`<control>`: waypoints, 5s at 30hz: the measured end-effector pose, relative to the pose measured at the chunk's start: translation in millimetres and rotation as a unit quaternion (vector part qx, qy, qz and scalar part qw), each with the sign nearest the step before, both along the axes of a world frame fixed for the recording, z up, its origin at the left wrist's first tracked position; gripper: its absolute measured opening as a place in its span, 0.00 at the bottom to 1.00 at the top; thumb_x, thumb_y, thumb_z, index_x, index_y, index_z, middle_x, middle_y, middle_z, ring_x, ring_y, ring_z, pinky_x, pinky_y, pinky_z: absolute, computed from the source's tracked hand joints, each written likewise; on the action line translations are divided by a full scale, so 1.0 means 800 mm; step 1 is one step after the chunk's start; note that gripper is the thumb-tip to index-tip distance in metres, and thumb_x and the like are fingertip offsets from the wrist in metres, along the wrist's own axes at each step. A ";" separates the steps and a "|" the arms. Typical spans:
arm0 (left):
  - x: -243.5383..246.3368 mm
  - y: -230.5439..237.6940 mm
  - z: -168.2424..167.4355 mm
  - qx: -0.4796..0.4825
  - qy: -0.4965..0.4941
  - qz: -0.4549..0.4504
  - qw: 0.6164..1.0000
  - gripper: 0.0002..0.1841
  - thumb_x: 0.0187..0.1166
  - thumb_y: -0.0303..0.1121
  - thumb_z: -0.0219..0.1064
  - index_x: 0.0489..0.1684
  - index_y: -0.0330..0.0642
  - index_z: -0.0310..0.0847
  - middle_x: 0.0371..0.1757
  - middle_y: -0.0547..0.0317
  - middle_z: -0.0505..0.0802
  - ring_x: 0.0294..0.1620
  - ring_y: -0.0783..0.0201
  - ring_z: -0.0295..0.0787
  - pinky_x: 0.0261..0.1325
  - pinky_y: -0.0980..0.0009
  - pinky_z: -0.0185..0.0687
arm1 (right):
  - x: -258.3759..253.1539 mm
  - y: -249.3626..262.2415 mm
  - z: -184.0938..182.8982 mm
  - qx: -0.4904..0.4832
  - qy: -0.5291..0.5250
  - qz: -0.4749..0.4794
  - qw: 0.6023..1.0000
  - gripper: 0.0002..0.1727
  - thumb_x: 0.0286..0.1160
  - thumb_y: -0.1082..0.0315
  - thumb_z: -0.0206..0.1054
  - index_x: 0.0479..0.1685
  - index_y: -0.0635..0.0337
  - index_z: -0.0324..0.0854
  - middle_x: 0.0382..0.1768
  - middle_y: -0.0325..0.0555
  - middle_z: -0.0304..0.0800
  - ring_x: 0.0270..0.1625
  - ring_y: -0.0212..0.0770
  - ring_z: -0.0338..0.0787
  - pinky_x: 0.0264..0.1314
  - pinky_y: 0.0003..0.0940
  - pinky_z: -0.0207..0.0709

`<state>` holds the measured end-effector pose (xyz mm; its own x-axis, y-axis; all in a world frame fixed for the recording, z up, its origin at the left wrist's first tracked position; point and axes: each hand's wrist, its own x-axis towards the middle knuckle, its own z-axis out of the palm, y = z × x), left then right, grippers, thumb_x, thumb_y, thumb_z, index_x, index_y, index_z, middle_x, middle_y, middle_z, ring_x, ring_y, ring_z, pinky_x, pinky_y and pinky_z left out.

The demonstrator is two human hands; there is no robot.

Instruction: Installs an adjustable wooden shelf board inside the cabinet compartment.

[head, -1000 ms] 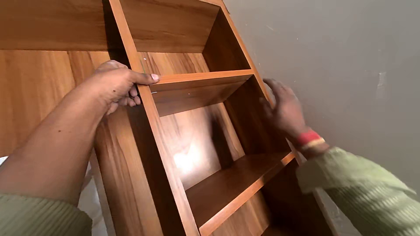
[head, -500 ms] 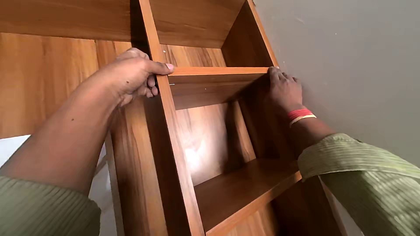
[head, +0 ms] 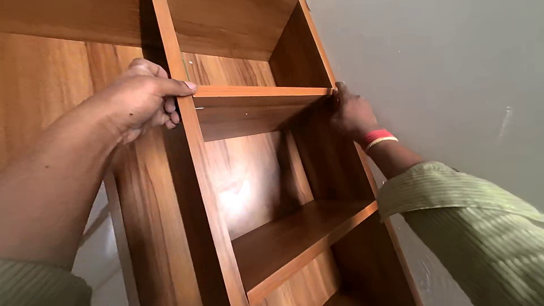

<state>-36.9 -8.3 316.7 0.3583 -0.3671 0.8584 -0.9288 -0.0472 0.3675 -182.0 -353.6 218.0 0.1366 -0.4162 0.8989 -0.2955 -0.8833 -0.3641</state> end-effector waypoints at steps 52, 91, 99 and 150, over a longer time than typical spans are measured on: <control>-0.005 -0.024 -0.049 -0.145 -0.049 0.001 0.988 0.37 0.80 0.53 0.70 0.80 0.43 0.59 0.48 0.48 0.84 0.49 0.56 0.83 0.56 0.53 0.80 | 0.068 0.148 0.146 0.250 -0.247 0.546 0.761 0.24 0.81 0.52 0.65 0.62 0.64 0.79 0.48 0.56 0.92 0.43 0.50 0.97 0.42 0.45 0.94; -0.144 -0.070 -0.122 -0.004 -0.403 -0.024 0.915 0.32 0.63 0.60 0.81 0.61 0.52 0.83 0.50 0.64 0.86 0.43 0.66 0.82 0.43 0.65 0.80 | -0.155 0.171 0.091 0.017 -0.428 0.228 0.874 0.20 0.67 0.60 0.67 0.59 0.53 0.78 0.39 0.43 0.90 0.42 0.41 0.93 0.40 0.49 0.86; -0.150 -0.075 -0.136 -0.071 -0.452 0.001 0.889 0.22 0.71 0.47 0.78 0.57 0.45 0.83 0.55 0.57 0.86 0.51 0.61 0.87 0.49 0.63 0.88 | -0.159 0.183 0.088 0.044 -0.421 0.225 0.878 0.16 0.68 0.59 0.67 0.52 0.54 0.80 0.36 0.44 0.90 0.41 0.43 0.93 0.39 0.49 0.85; -0.044 -0.020 -0.053 0.073 -0.442 0.323 0.834 0.18 0.80 0.35 0.64 0.66 0.47 0.87 0.61 0.49 0.93 0.78 0.41 0.75 0.83 0.46 0.59 | 0.074 0.176 0.120 0.259 -0.295 0.286 0.874 0.25 0.88 0.51 0.48 0.42 0.58 0.88 0.54 0.55 0.90 0.61 0.53 0.89 0.54 0.58 0.83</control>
